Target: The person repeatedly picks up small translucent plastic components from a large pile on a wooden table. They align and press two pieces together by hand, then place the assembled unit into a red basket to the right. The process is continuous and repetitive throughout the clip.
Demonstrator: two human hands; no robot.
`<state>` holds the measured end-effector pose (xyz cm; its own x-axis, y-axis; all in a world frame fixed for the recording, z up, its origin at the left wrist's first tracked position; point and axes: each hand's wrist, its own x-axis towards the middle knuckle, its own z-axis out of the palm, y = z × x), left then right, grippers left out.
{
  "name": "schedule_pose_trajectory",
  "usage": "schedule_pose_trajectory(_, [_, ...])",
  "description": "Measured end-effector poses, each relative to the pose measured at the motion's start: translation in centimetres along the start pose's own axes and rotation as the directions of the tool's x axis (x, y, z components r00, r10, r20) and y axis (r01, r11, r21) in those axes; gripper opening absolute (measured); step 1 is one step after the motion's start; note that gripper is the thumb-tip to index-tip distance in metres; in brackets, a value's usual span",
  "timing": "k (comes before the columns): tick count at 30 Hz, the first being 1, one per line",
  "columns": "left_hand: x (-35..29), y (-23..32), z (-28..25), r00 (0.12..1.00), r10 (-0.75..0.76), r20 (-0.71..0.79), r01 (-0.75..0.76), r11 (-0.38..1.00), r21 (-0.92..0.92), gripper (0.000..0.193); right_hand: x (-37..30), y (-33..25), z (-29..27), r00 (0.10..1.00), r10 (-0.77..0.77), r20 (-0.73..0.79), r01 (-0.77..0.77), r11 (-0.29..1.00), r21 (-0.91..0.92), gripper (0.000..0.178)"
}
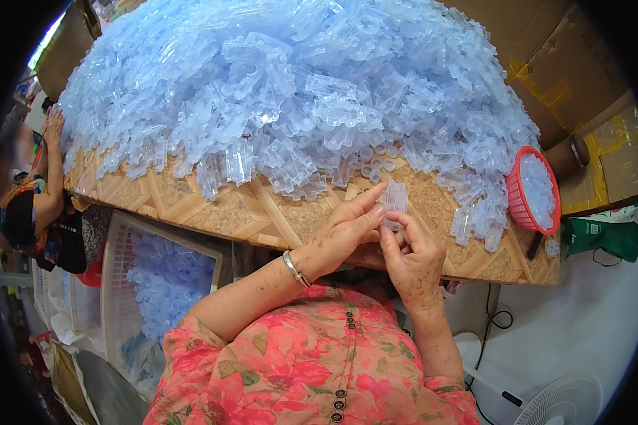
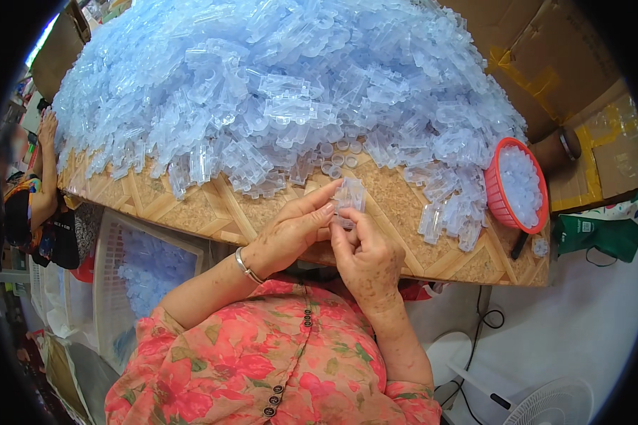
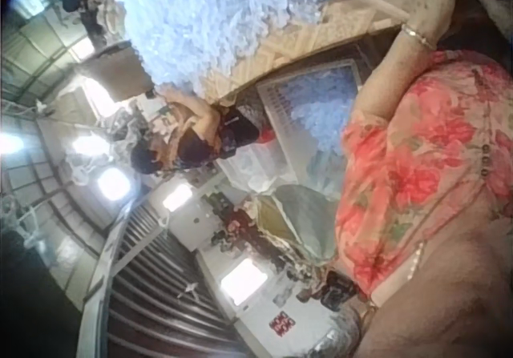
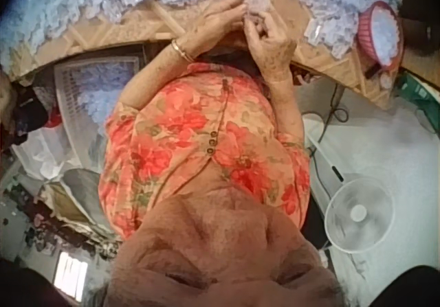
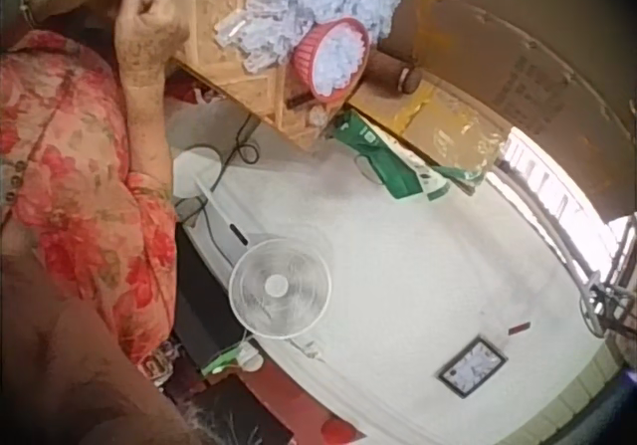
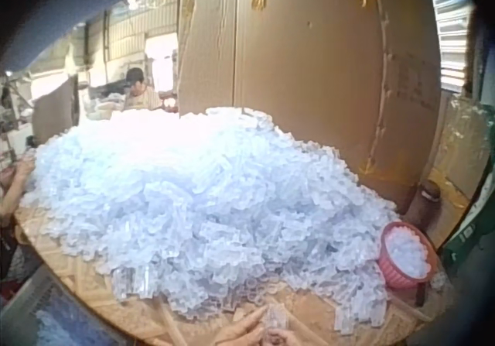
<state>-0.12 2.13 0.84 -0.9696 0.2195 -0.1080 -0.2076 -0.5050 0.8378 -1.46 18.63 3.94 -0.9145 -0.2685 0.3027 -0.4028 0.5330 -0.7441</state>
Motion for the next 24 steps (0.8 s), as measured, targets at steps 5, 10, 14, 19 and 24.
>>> schedule_pose_trajectory(5, [0.0, 0.7, -0.2, 1.000, -0.012, -0.020, 0.008, 0.983, -0.184, 0.064, -0.1, 0.3, -0.8, 0.999, 0.046, -0.024, -0.041, 0.980, 0.193, 0.030])
schedule_pose_trajectory(10, [-0.3, 2.4, -0.6, 0.992, -0.113, 0.051, 0.106, 0.987, 0.122, 0.053, 1.2, 1.7, -1.7, 0.986, 0.157, 0.063, -0.168, 0.950, 0.262, 0.048])
schedule_pose_trajectory(14, [0.0, 1.4, -1.5, 0.991, -0.062, 0.122, 0.057, 0.997, 0.043, 0.047, 1.5, 2.1, -1.9, 0.962, 0.208, 0.176, -0.263, 0.877, 0.403, 0.045])
schedule_pose_trajectory(19, [0.2, 1.2, -0.7, 0.993, -0.087, 0.082, 0.096, 0.990, -0.105, 0.053, 1.2, 2.5, -1.4, 0.962, 0.213, 0.170, -0.269, 0.839, 0.472, 0.042])
schedule_pose_trajectory(24, [0.1, 2.3, -0.5, 0.979, -0.105, 0.172, 0.140, 0.968, -0.206, 0.055, 0.9, 2.3, -1.2, 0.973, 0.192, 0.128, -0.230, 0.866, 0.443, 0.040])
